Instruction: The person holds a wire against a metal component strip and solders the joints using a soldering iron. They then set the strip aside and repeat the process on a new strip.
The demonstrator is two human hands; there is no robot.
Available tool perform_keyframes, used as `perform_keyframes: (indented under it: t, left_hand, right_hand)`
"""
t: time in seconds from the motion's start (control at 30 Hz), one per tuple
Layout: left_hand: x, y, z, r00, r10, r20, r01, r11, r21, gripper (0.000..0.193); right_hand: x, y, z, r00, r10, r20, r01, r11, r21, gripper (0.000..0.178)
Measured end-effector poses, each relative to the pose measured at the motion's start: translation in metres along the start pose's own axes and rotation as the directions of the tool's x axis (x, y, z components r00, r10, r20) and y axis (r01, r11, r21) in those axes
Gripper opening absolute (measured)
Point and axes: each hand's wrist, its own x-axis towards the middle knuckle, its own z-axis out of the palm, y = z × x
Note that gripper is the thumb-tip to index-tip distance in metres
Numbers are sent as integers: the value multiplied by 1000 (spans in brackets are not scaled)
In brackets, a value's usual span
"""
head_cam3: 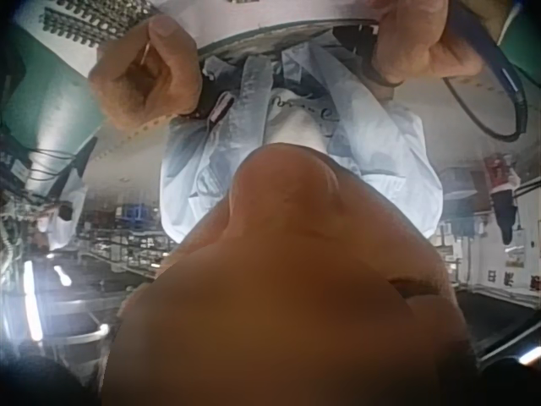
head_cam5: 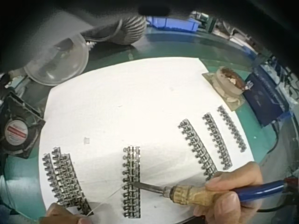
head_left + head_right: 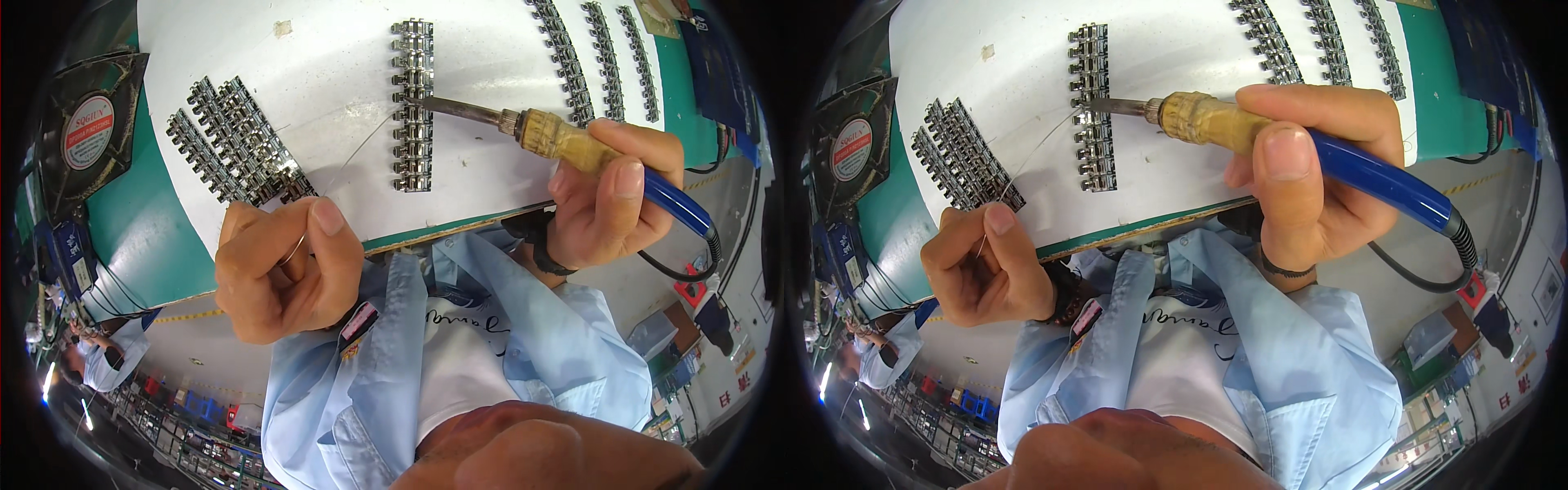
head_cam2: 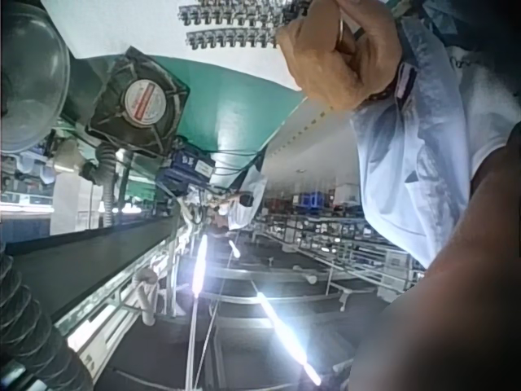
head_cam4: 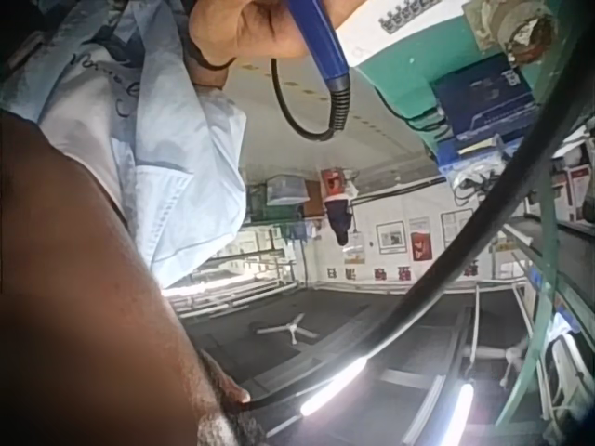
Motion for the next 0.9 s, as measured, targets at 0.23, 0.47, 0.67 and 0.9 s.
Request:
perform_keyframes:
  t: [0.23,0.47,0.67,0.9]
  left_hand:
    - [1,3,-2,996,-70,50,68,997,39,21]
    - [-1,-1,1,997,-66,34,65,998,18,20]
    - [-2,-4,-2,1000,15,-23,-16,1000,-25,20]
    - [-1,0,-3,997,-1,78,0,1000,14,22]
  right_hand:
    - [1,0,3,1000,30,2,-30,999,14,23]
    - [3,0,2,999,33,22,-33,999,5,24]
    - [-1,-1,2,998,-13,-56,13,1000,-12,26]
    - [-1,-2,0,998,-42,-38,40,999,-33,29]
